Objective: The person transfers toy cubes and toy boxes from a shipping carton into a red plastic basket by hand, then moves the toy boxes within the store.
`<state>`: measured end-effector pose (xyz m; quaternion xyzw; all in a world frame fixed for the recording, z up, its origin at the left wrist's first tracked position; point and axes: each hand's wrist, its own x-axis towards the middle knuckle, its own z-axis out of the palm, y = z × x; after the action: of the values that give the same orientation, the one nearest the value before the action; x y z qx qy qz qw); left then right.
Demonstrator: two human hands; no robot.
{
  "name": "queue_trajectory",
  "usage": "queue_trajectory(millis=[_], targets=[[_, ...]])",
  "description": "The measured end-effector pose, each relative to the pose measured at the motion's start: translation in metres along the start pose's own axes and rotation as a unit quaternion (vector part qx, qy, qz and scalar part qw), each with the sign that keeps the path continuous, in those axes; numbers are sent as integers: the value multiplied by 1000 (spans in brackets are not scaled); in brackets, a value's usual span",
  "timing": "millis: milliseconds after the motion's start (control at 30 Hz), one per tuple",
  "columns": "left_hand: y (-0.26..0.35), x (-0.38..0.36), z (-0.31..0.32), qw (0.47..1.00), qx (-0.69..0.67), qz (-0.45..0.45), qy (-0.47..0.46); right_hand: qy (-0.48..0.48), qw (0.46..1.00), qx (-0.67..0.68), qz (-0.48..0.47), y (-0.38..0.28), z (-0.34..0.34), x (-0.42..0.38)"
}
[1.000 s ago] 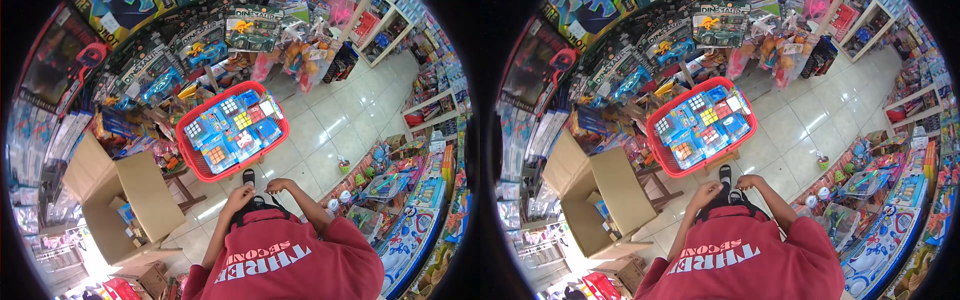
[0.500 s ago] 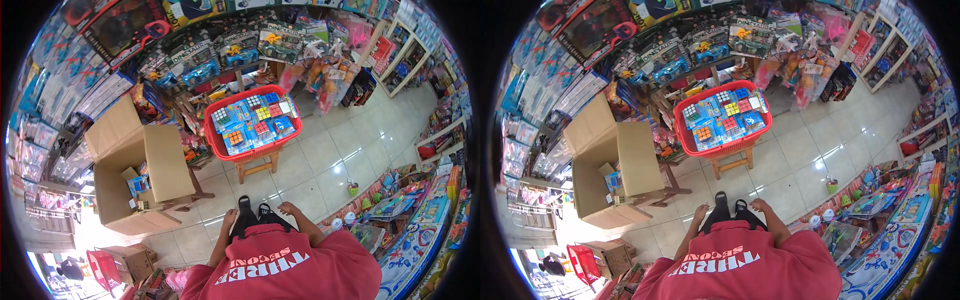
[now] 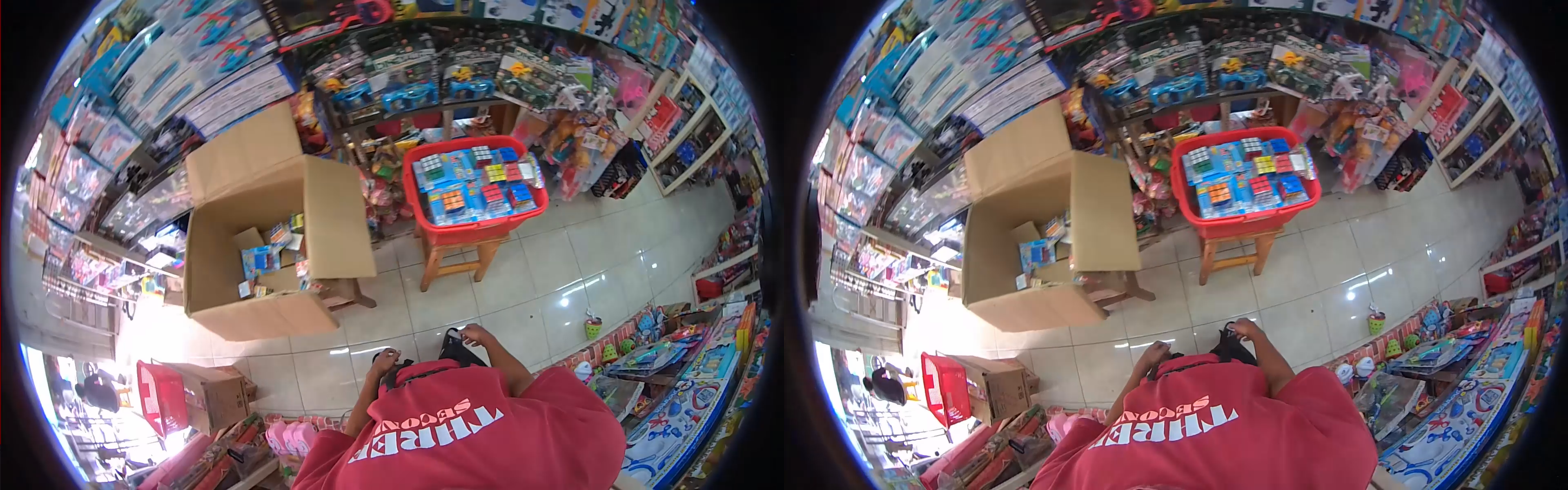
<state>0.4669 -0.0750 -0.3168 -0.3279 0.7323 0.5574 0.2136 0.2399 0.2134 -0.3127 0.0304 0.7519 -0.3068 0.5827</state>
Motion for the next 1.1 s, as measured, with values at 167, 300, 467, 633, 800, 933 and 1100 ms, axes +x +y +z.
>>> queue_trajectory(millis=[167,300,467,633,800,933,1100], targets=[[-38,-43,-57,994,-100,-40,26,10,996,-30,-78,-50,69,10],[-95,-47,-104,998,38,12,50,-8,993,-58,-104,-96,138,2],[-75,-108,-168,991,52,40,118,-95,927,-314,-180,-164,197,-19],[-12,-181,-229,939,-50,195,277,-210,827,-443,-275,-271,218,-112],[86,-235,-307,876,-124,252,393,-335,814,-321,-351,-385,216,-219],[128,-223,-370,822,-117,341,440,-277,806,-204,-483,-467,218,-252],[187,-189,-454,866,-41,371,332,-56,778,-378,-499,-567,213,-184]])
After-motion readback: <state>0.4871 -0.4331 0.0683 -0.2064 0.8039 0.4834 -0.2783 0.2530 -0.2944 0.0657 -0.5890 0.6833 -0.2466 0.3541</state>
